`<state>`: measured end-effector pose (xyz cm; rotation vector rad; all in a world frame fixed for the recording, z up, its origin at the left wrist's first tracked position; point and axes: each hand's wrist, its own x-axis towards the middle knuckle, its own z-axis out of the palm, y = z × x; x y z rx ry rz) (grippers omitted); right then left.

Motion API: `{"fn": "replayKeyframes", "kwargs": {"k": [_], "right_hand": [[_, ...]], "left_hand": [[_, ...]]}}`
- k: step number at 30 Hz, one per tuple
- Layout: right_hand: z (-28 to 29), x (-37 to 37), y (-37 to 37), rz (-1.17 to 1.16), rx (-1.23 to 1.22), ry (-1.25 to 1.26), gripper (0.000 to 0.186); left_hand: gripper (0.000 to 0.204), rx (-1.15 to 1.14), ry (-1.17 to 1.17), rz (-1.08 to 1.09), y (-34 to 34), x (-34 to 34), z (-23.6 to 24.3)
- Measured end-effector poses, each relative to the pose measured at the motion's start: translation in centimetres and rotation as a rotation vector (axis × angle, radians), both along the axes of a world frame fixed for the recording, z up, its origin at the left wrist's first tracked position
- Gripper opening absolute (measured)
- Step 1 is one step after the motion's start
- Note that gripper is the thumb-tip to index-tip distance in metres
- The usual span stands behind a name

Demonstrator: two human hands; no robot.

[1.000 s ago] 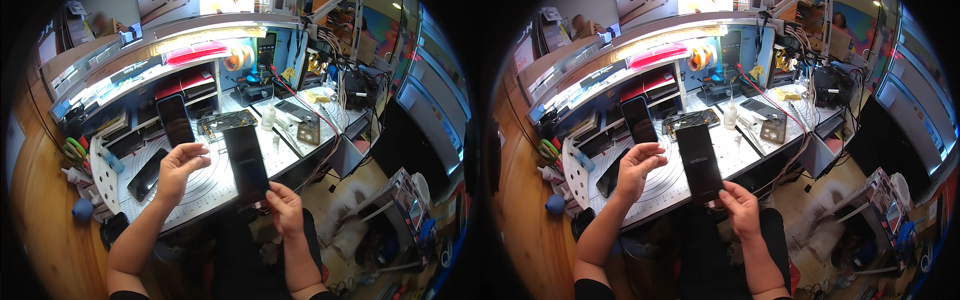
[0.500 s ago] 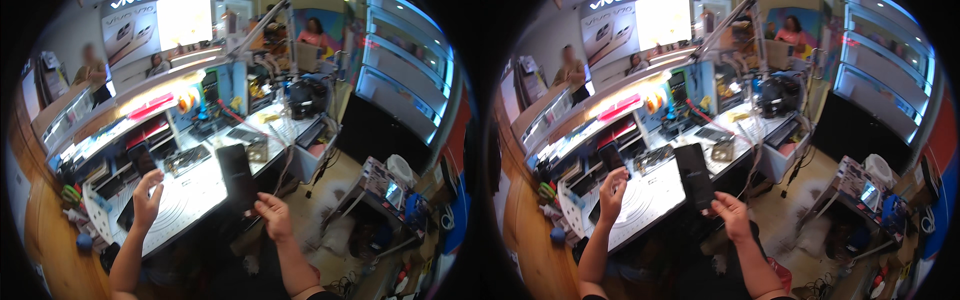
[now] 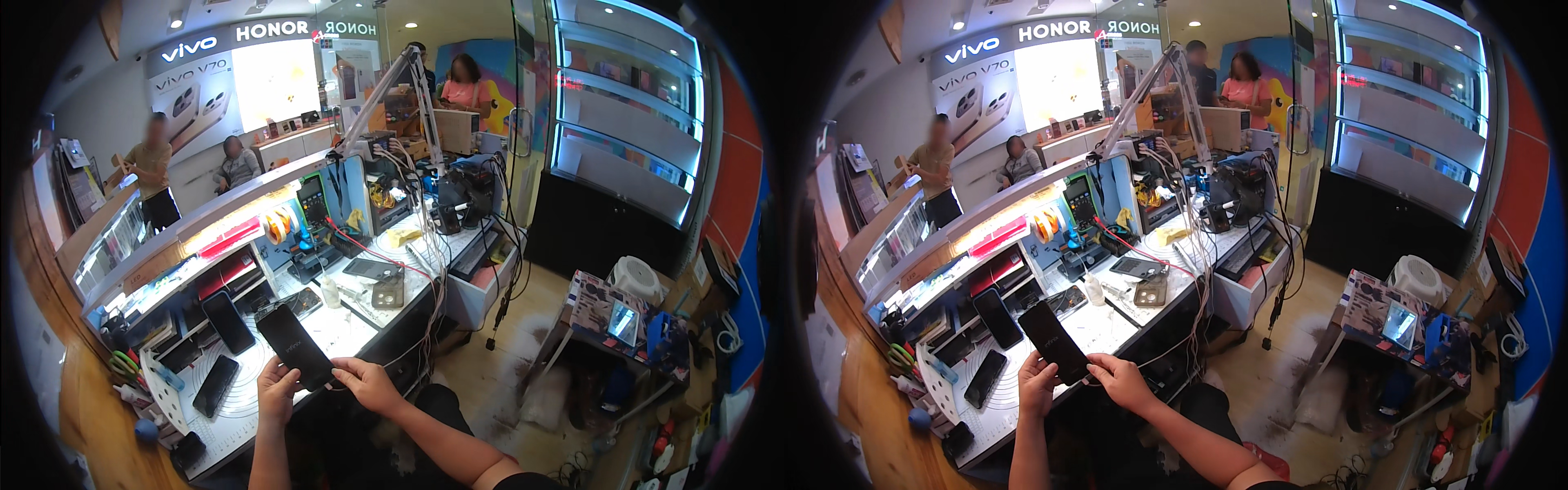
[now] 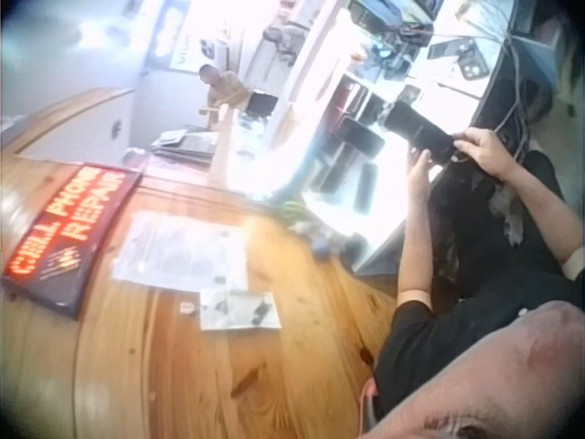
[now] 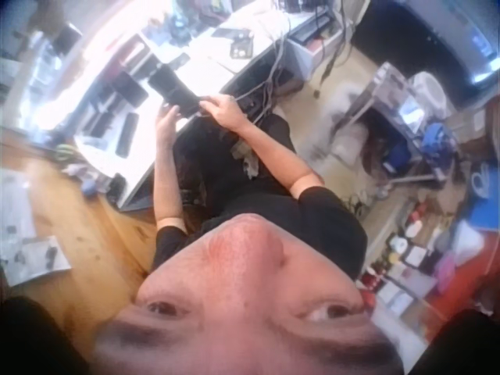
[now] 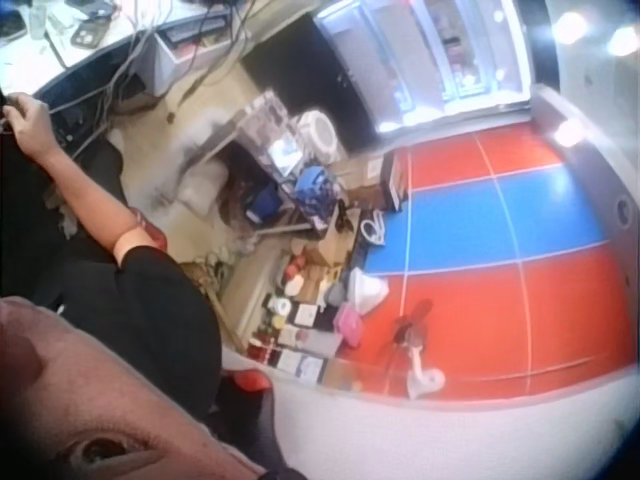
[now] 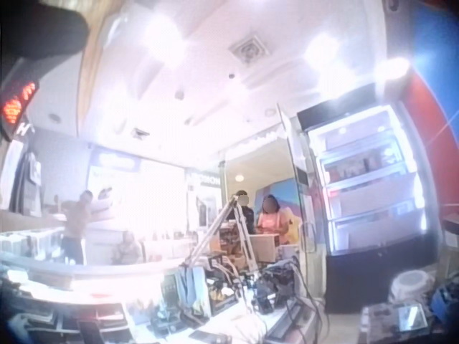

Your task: The person uses a soldering iron to work on the internal circuitry of a mobile phone, reconnects a ribbon cable by hand, and then plugs a cable into the phone to check its state.

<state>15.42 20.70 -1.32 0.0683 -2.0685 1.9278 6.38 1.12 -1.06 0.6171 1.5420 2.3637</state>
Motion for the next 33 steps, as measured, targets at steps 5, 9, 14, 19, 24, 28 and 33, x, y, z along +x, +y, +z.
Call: {"fn": "replayKeyframes", "kwargs": {"k": [5,9,14,19,24,28,33], "right_hand": [[-1.9,3.1,1.8,-0.232,-0.031,0.167,0.028],[-7.1,8.1,5.6,-0.453,0.211,0.049,0.017],[-14.8,17.8,9.3,-0.430,0.609,-0.193,0.033],[-17.4,22.9,5.8,-0.314,0.860,-0.535,0.087],[-17.0,22.0,6.2,-0.342,1.004,-0.650,0.095],[-17.4,20.3,8.4,-0.230,0.956,-0.771,0.100],[-17.5,17.8,9.6,-0.203,1.005,-0.854,0.101]], "left_hand": [[0.042,0.053,-0.051,0.097,-0.9,-1.2,-1.8],[0.042,0.093,-0.031,0.135,-1.3,-0.6,-1.9],[0.042,0.094,-0.018,0.112,-0.3,-0.6,-1.6],[0.044,0.037,-0.078,0.085,-1.3,-1.6,-3.0],[0.044,0.039,-0.121,0.067,-0.7,-1.1,-1.5],[0.043,0.055,-0.126,0.050,-0.8,-0.8,-1.2],[0.046,0.058,-0.132,0.038,-0.5,-0.7,-1.2]]}}
